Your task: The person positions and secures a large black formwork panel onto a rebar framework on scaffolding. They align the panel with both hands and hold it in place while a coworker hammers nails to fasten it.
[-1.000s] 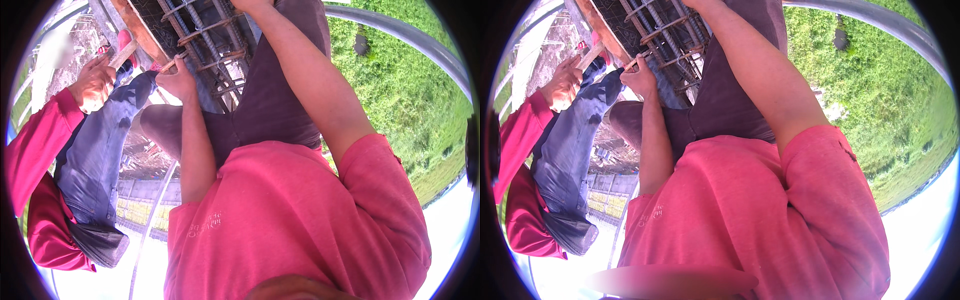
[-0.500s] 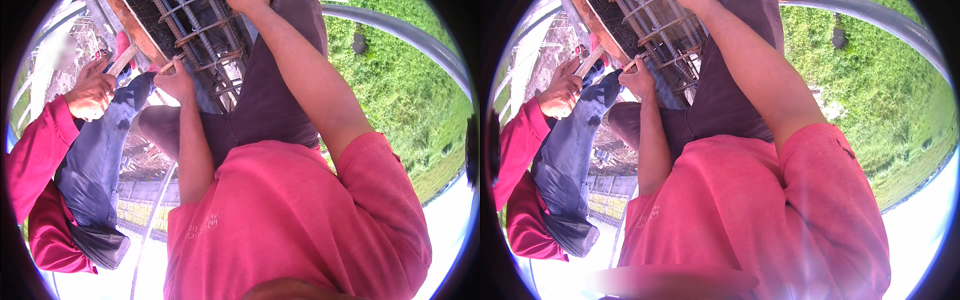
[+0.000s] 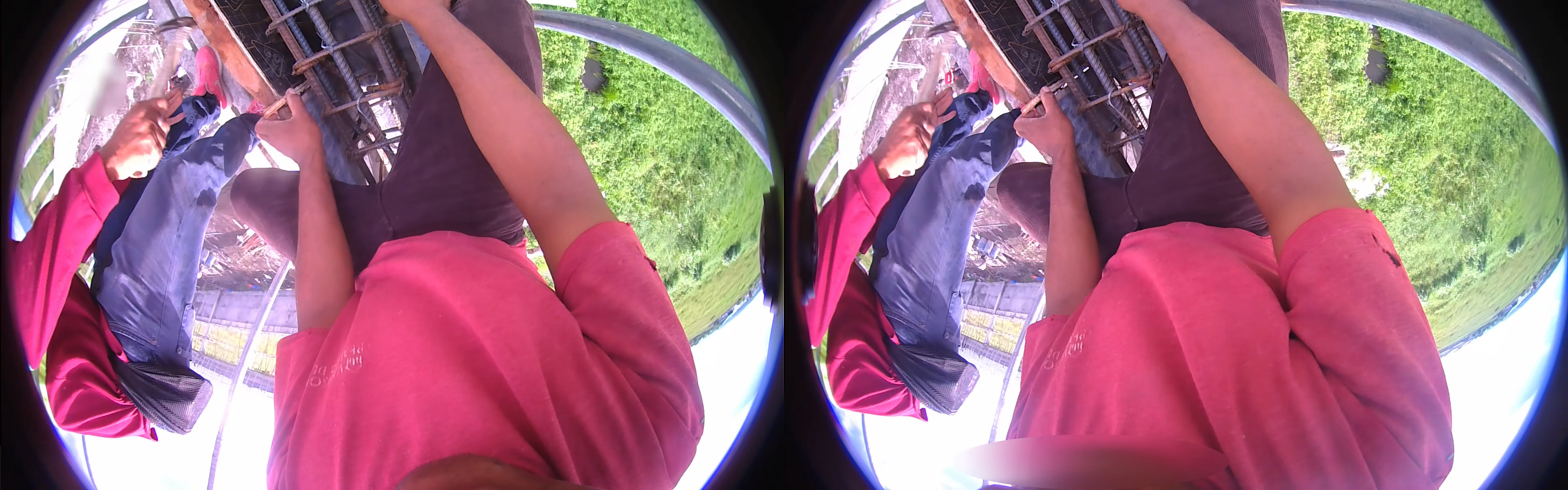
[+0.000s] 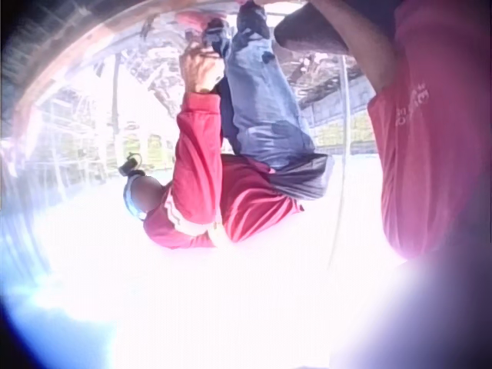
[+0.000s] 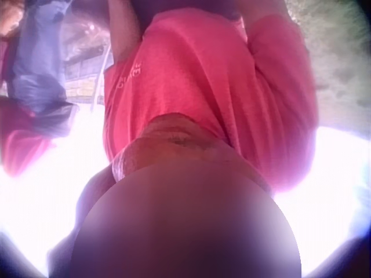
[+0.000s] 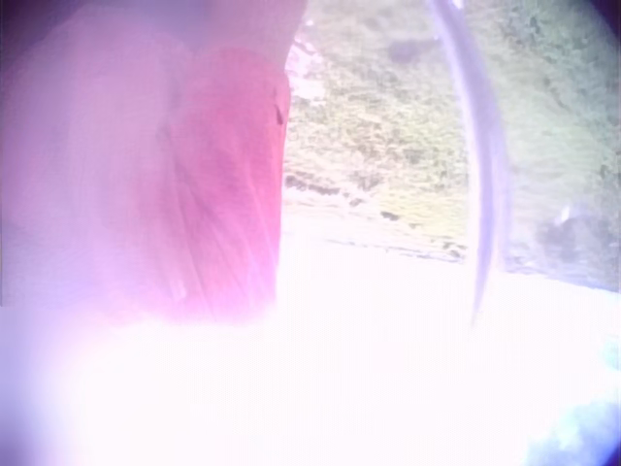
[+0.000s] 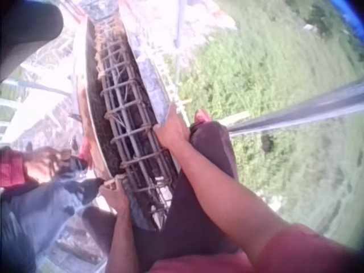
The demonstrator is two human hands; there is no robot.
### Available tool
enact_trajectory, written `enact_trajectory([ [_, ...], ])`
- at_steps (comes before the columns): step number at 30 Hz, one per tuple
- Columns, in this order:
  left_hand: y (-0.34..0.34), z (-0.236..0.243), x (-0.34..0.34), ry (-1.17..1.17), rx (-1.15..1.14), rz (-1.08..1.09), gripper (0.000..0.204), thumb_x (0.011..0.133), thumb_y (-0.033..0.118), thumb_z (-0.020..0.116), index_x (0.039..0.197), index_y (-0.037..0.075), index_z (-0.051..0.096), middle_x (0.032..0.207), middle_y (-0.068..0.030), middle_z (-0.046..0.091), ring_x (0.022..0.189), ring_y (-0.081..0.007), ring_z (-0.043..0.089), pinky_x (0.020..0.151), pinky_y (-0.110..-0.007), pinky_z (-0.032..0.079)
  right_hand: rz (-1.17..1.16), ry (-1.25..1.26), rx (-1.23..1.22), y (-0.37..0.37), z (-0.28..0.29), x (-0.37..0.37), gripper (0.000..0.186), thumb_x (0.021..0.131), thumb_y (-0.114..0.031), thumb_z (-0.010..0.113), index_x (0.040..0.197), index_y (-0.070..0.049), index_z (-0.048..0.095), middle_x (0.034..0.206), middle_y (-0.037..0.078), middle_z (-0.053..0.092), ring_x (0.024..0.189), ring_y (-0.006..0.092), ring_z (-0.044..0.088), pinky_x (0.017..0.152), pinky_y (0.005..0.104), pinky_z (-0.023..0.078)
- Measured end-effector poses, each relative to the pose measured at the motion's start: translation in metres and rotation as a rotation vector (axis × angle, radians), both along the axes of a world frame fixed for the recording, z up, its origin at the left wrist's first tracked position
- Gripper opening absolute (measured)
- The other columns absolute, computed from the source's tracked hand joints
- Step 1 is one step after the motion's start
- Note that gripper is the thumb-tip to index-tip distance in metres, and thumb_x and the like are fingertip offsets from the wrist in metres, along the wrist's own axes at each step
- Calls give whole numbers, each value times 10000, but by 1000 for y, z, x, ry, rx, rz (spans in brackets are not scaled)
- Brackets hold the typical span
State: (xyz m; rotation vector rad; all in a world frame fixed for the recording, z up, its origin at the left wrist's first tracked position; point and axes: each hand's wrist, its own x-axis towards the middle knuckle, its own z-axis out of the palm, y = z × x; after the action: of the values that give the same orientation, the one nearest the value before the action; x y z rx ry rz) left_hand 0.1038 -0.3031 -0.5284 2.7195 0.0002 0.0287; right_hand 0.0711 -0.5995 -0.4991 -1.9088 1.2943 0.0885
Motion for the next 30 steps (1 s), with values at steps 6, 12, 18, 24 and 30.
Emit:
enact_trajectory([
  [6,2,-3,3,35,29,22,655,853,468,804,1008,-66,459,1043,-237,515,991,-419,572,845,-526,473,-3,-14,-42,1,-2,3,1022,816,-358,755,1619,-31,214,1307,291,637,1220,431,625,1024,521,514],
  [12,-4,-2,8,14,-8,5,650,855,474,802,985,-61,456,1023,-229,510,977,-415,562,846,-528,468,1,9,-10,-5,-3,8,1007,817,-360,760,1609,-27,236,1301,296,635,1206,432,631,1019,521,516],
  [18,3,-1,1,6,6,7,639,855,465,805,977,-58,460,1018,-227,509,977,-412,558,855,-527,462,-3,-8,-15,2,3,0,1010,811,-369,779,1604,-38,249,1301,302,631,1180,441,645,1000,528,524],
  [24,-3,2,7,20,-9,13,629,845,448,822,967,-53,461,1024,-227,511,986,-413,555,864,-523,459,2,-4,-47,-1,-3,7,1001,816,-364,782,1602,-45,251,1294,307,633,1165,448,653,989,522,532],
  [30,-6,7,5,27,-25,27,606,839,419,834,955,-43,459,1030,-226,511,995,-408,548,871,-524,447,2,14,-57,-1,-4,7,1004,810,-368,778,1601,-42,252,1287,299,641,1157,445,656,987,514,534],
])
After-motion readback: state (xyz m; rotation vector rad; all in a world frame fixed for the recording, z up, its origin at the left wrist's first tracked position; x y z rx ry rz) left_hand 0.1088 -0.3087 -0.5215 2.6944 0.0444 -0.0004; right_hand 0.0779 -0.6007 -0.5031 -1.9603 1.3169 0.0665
